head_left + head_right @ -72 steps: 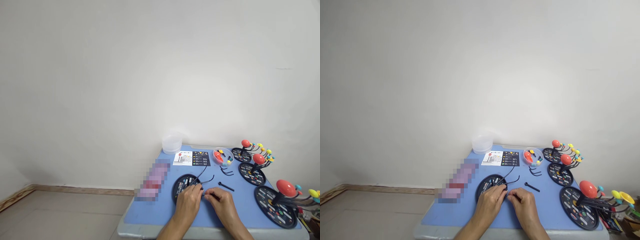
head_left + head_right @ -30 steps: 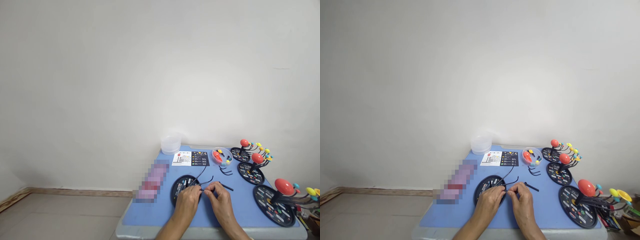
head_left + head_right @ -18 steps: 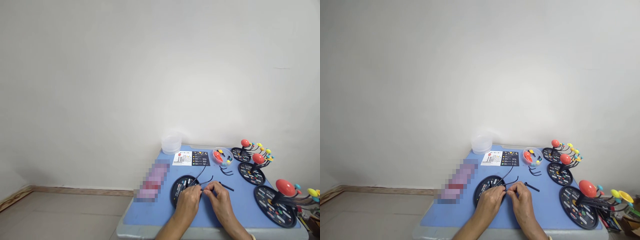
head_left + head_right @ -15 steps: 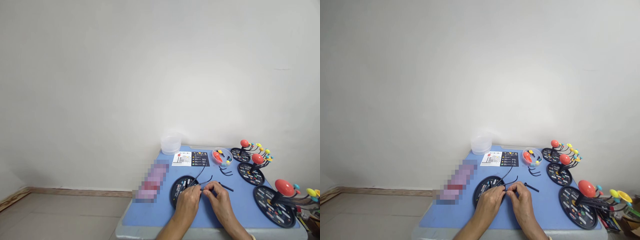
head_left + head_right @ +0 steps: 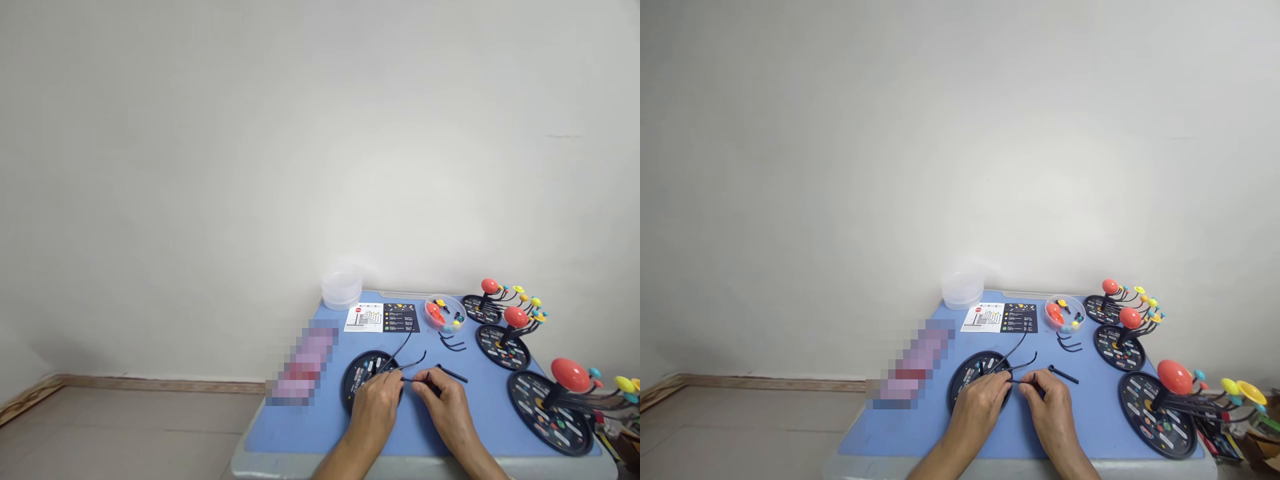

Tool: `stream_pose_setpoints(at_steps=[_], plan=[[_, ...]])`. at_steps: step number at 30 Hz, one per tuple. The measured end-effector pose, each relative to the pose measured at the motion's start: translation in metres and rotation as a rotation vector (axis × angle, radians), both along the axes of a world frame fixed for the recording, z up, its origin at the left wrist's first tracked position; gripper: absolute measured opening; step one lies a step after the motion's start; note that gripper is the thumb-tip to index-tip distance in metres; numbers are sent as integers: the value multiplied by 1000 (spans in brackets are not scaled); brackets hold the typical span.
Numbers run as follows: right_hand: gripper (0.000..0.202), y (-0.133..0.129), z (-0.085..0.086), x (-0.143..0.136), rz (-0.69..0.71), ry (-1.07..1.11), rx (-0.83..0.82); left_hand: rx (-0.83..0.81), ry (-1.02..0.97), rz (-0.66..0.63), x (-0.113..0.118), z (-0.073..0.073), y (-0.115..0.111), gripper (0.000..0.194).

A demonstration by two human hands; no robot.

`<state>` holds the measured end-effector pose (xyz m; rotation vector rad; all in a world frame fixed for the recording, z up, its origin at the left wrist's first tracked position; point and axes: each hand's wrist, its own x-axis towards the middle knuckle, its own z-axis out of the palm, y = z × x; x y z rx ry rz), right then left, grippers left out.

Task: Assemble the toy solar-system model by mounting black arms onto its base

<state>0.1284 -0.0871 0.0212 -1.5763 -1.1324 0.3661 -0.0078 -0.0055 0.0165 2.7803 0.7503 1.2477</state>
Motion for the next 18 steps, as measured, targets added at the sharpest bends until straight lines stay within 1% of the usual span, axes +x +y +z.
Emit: stream_pose_setpoints(at_steps=[4,11,18], plan=[[21,0,1,2,25,37,0,-1,6,-1,0,0,0,32],[19,1,5,13,110,48,-52,1,-4,-28,1,-3,1,33],[15,4,9,19,171,58,-83,10,-7,-54,1,-1,2,36]])
